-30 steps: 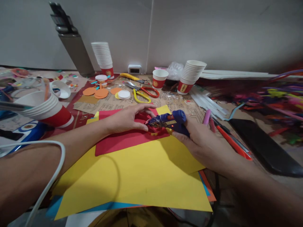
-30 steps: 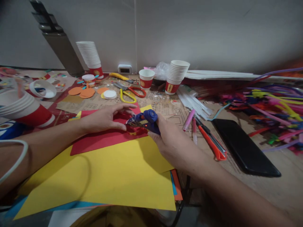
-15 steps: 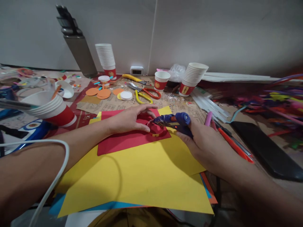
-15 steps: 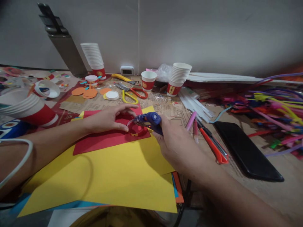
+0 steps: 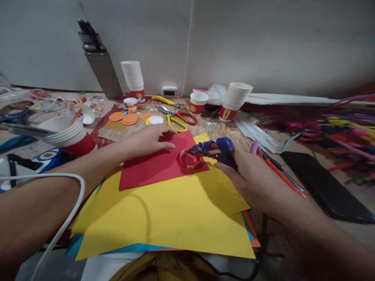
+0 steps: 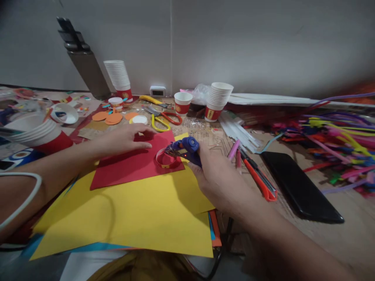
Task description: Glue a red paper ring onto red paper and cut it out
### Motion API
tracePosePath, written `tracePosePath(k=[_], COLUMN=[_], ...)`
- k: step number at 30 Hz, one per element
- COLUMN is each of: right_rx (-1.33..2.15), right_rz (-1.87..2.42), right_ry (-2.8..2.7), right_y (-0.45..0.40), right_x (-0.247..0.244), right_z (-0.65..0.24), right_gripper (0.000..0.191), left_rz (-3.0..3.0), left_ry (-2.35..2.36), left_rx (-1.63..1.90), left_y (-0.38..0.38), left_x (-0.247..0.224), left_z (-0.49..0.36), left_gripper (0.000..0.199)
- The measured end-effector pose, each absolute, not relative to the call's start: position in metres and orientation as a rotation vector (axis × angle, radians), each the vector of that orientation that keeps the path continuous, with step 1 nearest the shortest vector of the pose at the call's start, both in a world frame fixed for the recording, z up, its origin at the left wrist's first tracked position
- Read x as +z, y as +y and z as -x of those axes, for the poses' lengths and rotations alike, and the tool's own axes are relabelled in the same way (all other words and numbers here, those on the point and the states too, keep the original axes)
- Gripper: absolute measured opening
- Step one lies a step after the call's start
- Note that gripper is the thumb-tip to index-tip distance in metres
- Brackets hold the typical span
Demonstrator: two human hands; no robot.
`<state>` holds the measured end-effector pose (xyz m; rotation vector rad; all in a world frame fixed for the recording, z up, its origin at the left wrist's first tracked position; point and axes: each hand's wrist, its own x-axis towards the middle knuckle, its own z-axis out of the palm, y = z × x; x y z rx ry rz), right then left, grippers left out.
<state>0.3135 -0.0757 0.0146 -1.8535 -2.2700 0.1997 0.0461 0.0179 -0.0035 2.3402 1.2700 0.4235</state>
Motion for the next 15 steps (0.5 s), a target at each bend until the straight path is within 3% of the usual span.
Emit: tracePosePath(k=[12, 15], right_rx=[0.299, 0.263], right_rz=[1.918, 1.933], right_ry=[-2.301, -2.285], right_y=[-0.0766, -0.0763], right_x=[0.0194, 0.0177], right_z=[-0.3097, -0.3100], right_gripper=[0.024, 0.025], left_rz=[-2.547, -2.446], left_ry=[1.446, 1.443], left_rx=[0.253, 0.281], left_y=[0.0161, 0.0187], left_x=[-0.0101, -0.0081], left_z=[-0.0495, -0.0487], left_gripper=[0.060, 0.053])
